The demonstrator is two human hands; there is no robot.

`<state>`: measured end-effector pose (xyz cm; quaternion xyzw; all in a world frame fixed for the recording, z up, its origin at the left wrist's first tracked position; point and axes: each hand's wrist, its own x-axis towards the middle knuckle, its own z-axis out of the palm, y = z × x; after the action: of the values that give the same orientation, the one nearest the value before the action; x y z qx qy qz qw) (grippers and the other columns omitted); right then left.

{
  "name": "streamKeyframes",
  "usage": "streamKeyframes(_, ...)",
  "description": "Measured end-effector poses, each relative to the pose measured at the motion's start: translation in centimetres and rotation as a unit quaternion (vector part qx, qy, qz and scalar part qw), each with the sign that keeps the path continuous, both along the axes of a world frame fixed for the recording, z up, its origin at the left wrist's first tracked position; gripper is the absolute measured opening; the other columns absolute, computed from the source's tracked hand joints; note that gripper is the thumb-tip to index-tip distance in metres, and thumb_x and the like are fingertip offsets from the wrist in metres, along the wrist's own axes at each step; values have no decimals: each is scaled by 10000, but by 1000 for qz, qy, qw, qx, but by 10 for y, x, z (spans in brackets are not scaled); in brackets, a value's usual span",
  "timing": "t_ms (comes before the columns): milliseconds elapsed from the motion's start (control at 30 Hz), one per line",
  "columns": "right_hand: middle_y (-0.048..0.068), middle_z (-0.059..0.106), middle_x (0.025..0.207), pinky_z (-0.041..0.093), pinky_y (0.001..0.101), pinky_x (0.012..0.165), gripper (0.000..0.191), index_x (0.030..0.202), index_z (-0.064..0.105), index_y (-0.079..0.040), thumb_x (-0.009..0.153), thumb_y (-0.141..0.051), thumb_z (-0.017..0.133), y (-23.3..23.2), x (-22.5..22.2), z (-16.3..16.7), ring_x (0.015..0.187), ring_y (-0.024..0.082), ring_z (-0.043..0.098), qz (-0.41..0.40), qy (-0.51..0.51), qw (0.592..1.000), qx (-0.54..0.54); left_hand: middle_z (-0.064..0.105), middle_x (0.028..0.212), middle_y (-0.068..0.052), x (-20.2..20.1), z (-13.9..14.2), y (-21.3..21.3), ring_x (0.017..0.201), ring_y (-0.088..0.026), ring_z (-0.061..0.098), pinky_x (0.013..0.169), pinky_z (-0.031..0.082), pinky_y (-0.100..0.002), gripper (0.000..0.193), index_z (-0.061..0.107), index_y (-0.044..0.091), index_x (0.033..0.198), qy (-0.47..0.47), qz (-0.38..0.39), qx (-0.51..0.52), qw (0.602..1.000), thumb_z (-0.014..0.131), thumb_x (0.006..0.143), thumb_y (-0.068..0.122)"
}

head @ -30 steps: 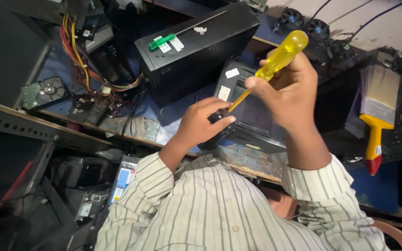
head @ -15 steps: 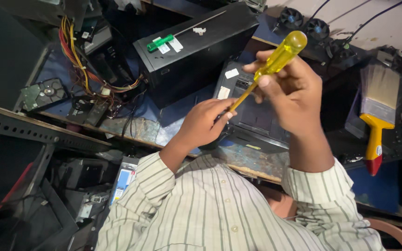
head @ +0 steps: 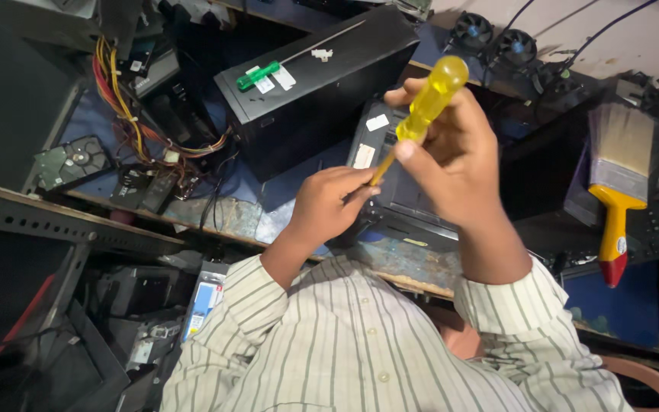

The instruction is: The person uses a yellow screwdriver to remove screws from a black printer cartridge, opens the cartridge to inspect its interior, and then reassembles it by replacing the screws. The task is performed at a cluttered workbench with various electronic components and tools visible.

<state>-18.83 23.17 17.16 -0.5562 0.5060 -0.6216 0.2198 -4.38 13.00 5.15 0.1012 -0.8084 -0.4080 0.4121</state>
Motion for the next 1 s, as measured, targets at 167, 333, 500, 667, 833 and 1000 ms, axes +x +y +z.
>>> streamKeyframes(167,145,692,1303,528,249,823,463,1436,534,21,1015,-111,676,5,0,6,931,111,637,-19,-66,996,50,765,948,-51,4,8,-4,808,-242,714,765,506,-393,263,726,85,1191,-74,-38,-8,997,712,928,83)
streamKeyframes(333,21,557,1213,497,222,894,487,1423,576,35,1005,-85,796,7,-1,-1,1020,79,583,-35,39,999,4,724,1067,-107,6,18,3,960,-291,703,832,546,-389,374,691,55,1236,6,6,-51,999,769,891,177)
streamKeyframes(500,21,569,1120,480,236,877,324,1164,636,22,952,-76,861,1,-1,-11,993,86,568,-71,31,997,7,738,993,-85,0,16,10,855,-240,742,748,580,-344,289,731,70,1087,-15,26,52,998,829,851,204)
streamKeyframes(667,45,603,1206,491,231,911,307,1212,601,-5,1000,-65,815,2,0,-6,1013,69,561,-5,-2,1000,-7,762,933,-87,-2,8,8,795,-243,751,688,578,-333,208,757,68,1015,-10,41,68,997,842,852,165)
streamKeyframes(833,89,717,1254,522,205,764,361,1335,589,-33,1005,-117,707,6,-1,3,955,67,653,18,-50,997,57,774,994,-94,4,7,4,847,-272,735,760,563,-357,227,742,64,1136,-24,8,11,1000,764,915,115)
streamKeyframes(1000,61,700,1103,534,225,831,417,1305,637,23,944,-55,831,3,-3,-6,871,62,630,-43,6,999,30,739,1062,-118,4,12,5,939,-296,723,821,563,-367,276,701,47,1142,15,12,-23,1000,784,901,155)
